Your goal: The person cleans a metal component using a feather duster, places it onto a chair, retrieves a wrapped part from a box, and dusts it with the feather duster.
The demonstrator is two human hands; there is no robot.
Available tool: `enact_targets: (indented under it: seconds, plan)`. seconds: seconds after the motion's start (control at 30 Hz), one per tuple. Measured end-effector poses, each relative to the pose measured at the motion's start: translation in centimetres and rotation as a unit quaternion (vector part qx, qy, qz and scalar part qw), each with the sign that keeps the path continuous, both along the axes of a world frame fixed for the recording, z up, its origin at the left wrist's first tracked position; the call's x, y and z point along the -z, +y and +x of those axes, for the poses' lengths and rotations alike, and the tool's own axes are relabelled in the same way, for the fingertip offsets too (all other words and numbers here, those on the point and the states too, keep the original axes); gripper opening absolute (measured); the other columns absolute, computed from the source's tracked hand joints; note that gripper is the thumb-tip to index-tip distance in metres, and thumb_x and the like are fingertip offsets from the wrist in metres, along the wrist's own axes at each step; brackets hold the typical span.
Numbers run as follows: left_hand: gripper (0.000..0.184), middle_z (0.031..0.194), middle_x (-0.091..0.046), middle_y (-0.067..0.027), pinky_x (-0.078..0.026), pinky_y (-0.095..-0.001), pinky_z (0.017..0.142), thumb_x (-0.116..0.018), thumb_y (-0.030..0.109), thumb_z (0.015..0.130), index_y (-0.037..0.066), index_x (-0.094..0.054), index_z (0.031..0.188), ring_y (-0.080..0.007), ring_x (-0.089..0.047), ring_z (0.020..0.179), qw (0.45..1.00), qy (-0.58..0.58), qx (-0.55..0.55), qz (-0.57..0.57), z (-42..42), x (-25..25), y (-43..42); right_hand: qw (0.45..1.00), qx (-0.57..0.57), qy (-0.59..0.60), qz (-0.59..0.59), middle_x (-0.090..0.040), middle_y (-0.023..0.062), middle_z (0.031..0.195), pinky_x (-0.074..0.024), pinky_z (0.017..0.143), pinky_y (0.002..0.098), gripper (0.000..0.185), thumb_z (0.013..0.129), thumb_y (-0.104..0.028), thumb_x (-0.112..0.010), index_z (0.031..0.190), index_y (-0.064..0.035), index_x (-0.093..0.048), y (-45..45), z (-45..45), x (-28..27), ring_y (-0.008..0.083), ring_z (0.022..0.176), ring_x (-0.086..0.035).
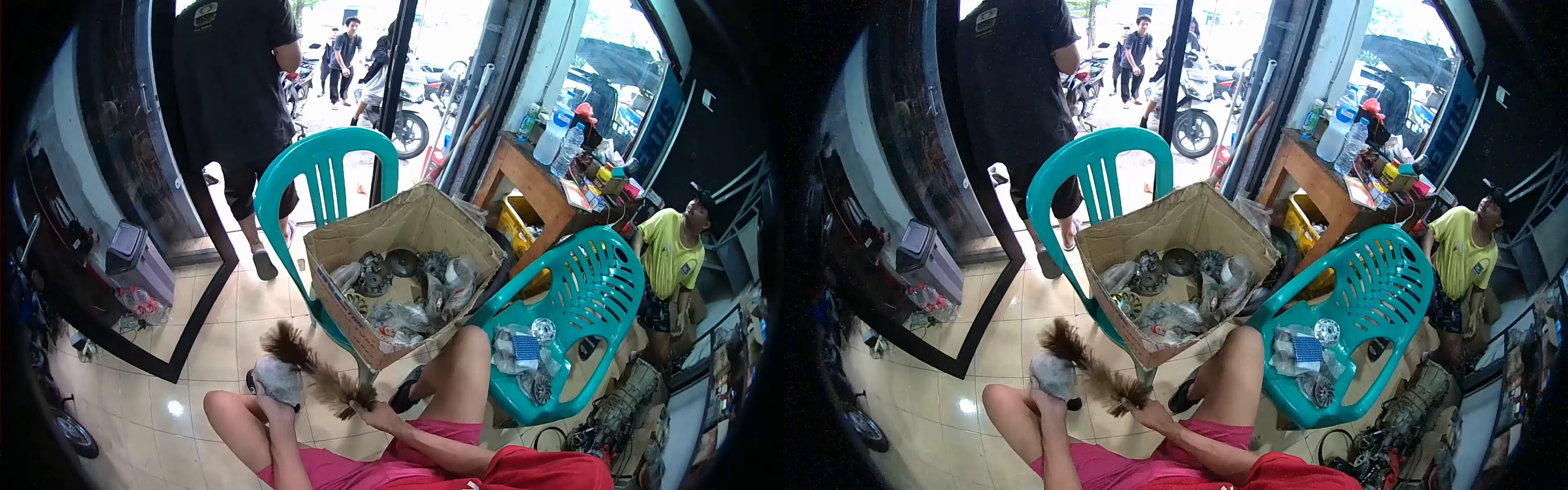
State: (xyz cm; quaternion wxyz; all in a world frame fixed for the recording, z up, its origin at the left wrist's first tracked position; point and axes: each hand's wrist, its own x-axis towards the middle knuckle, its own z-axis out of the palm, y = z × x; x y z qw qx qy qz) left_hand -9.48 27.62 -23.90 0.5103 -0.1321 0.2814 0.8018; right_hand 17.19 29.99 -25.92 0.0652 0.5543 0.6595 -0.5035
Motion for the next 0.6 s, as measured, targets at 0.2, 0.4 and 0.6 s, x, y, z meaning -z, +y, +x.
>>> enact_targets:
  seconds: [0.2, 0.4, 0.6]
  plan:
    - [0.051, 0.143, -0.052, -0.0105, -0.04, -0.0471, 0.109, -0.038, 0.044, 0.104, 0.011, -0.048, 0.143, -0.0332, -0.05, 0.127, 0.999, 0.006, -0.041, -0.031, -0.5, 2.6, 0.3, 0.992, -0.056, 0.089, 0.072, -0.07, 0.0224, 0.105, -0.0495, 0.089, 0.0472, 0.077, 0.094, -0.072, -0.038, 0.115, -0.0034, -0.067, -0.7, -0.2, -4.9, 0.0444, 0.103, -0.063]
    - [0.052, 0.144, -0.051, -0.0114, -0.041, -0.0491, 0.109, -0.033, 0.042, 0.105, 0.011, -0.045, 0.145, -0.0348, -0.051, 0.128, 0.999, -0.022, -0.016, -0.031, -0.7, 2.3, 0.2, 0.998, 0.031, 0.01, 0.06, -0.071, 0.0223, 0.092, -0.0507, 0.085, 0.0487, 0.077, 0.095, -0.07, -0.038, 0.106, -0.0002, -0.069, 0.1, 0.6, -1.4, 0.0481, 0.096, -0.063]
    - [0.051, 0.14, -0.055, -0.0085, -0.042, -0.047, 0.108, -0.035, 0.044, 0.105, 0.012, -0.05, 0.141, -0.0325, -0.053, 0.126, 0.999, 0.01, -0.044, -0.012, -1.0, 4.6, 0.4, 0.971, -0.037, 0.111, 0.209, -0.072, 0.0207, 0.088, -0.052, 0.083, 0.0457, 0.073, 0.096, -0.066, -0.04, 0.1, 0.0012, -0.069, -1.0, -0.4, -1.3, 0.0402, 0.092, -0.068]
